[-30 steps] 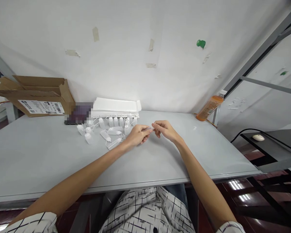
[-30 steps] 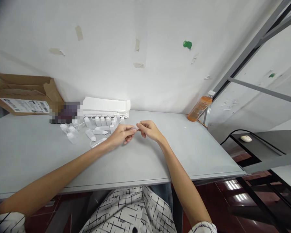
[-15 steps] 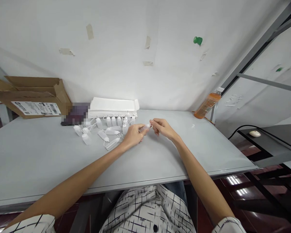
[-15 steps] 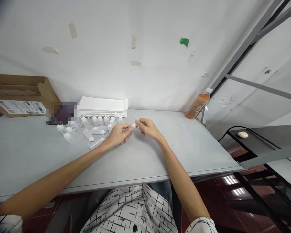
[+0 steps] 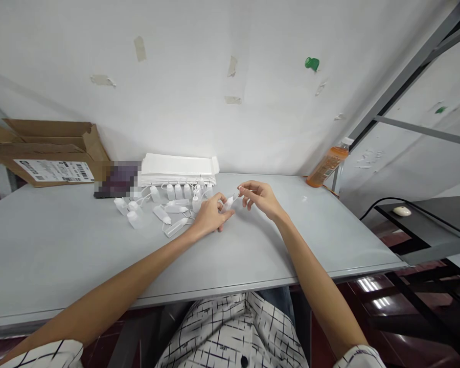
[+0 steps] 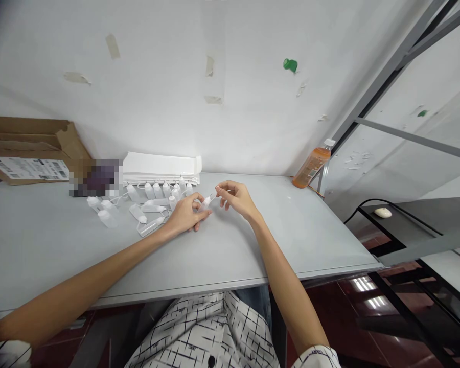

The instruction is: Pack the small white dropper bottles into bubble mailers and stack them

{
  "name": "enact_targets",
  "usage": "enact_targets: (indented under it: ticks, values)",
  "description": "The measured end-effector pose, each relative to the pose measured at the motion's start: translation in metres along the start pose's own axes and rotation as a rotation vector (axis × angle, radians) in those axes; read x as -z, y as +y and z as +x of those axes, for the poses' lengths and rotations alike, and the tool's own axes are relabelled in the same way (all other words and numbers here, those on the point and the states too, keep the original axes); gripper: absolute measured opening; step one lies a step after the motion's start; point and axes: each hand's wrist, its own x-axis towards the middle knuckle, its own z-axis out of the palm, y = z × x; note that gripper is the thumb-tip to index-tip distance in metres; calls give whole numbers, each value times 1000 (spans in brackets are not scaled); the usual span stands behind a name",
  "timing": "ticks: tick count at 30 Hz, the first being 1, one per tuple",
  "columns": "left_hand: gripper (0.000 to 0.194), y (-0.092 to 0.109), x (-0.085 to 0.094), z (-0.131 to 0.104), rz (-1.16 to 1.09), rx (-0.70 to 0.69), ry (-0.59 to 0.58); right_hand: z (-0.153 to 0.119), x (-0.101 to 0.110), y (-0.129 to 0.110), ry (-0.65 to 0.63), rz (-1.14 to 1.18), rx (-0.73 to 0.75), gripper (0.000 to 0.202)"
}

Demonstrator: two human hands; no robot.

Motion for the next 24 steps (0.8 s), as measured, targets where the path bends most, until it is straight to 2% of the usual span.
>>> enact_targets:
  ticks: [10,24]
  values:
    - [24,0,-1,-3,56,-70,10,-1,-7,-2,85,-61,78,34]
    - [24,2,-1,-3,102,-78,-9,-5,-13,-8,77,-73,96,35]
